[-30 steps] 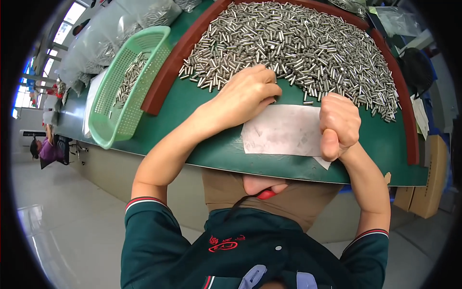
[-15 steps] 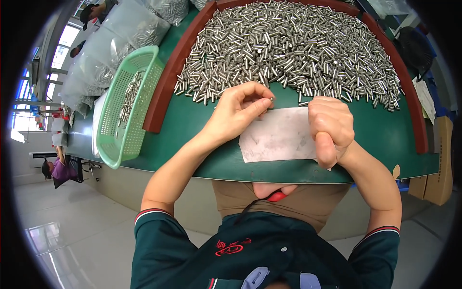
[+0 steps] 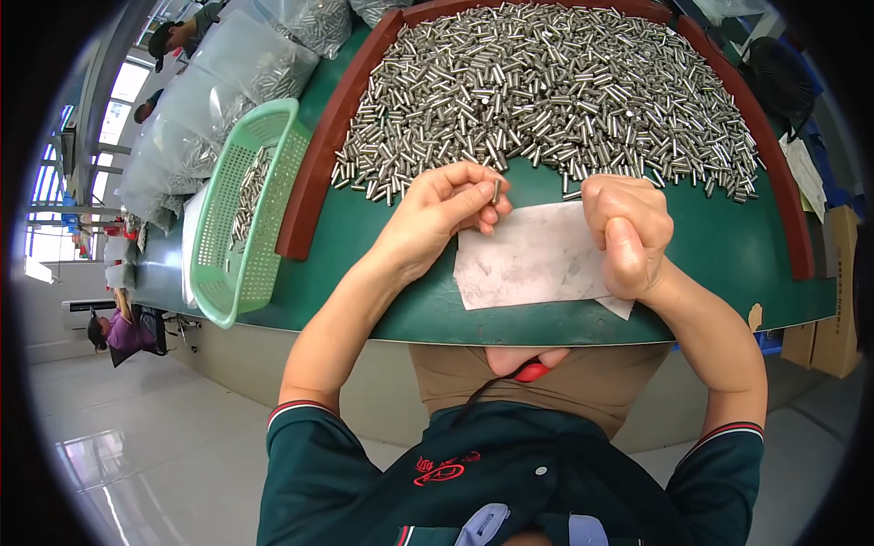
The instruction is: The worker is inspecting and sorting small cylindrical metal components at a factory workbench using a pointed tool.
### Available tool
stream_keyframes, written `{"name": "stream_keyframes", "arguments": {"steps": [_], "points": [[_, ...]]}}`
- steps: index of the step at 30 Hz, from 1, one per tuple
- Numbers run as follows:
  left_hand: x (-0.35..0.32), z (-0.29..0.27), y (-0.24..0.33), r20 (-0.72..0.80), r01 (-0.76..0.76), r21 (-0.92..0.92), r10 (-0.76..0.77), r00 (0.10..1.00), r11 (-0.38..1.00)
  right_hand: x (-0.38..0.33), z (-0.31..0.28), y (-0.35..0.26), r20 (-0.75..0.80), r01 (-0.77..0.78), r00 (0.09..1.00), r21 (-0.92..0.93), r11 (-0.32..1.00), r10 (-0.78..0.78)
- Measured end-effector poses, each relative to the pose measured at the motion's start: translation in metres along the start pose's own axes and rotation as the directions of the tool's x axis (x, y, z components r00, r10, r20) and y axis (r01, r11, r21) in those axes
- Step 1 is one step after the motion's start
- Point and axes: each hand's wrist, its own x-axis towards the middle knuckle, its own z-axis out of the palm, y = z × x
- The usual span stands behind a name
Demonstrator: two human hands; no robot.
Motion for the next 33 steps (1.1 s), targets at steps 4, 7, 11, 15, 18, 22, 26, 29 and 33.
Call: {"name": "stream_keyframes", "arguments": {"steps": [4, 7, 11, 15, 18, 22, 26, 29, 33], "points": [[0.001, -0.008, 0.000, 0.000, 0.096, -0.188, -0.098, 0.995, 0.977, 0.000, -0.001, 0.000, -0.015, -0.058, 0.998, 0.037, 0.998, 0.059], [0.002, -0.011, 0.000, 0.003, 0.112, -0.238, -0.115, 0.993, 0.965, -0.001, 0.000, 0.002, -0.015, -0.068, 0.997, 0.043, 0.997, 0.069], [0.001, -0.012, 0.001, 0.011, 0.113, -0.222, -0.114, 0.993, 0.968, -0.001, 0.000, 0.001, -0.014, -0.073, 0.997, 0.040, 0.997, 0.073], [0.000, -0.010, 0.003, -0.017, 0.082, -0.217, -0.088, 0.996, 0.973, -0.001, 0.000, 0.002, -0.020, -0.081, 0.996, 0.044, 0.996, 0.082], [0.000, -0.014, 0.003, -0.037, -0.009, -0.267, -0.001, 0.999, 0.964, -0.002, 0.001, 0.003, -0.032, -0.089, 0.995, 0.051, 0.995, 0.090], [0.000, -0.011, 0.004, -0.191, -0.186, 0.262, 0.240, 0.952, 0.947, -0.002, 0.002, 0.003, -0.021, -0.081, 0.996, 0.033, 0.996, 0.082], [-0.006, 0.006, 0.003, -0.089, -0.137, 0.905, 0.494, 0.865, 0.402, -0.002, 0.002, 0.002, -0.015, -0.074, 0.997, 0.003, 0.997, 0.074], [-0.002, 0.005, -0.012, 0.001, -0.139, 0.970, 0.570, 0.821, 0.198, -0.002, 0.004, 0.004, -0.002, -0.062, 0.998, -0.057, 0.996, 0.062], [-0.002, 0.006, -0.012, -0.032, -0.099, 0.973, 0.541, 0.841, 0.210, -0.002, 0.003, 0.004, 0.005, -0.048, 0.999, -0.079, 0.996, 0.048]]}}
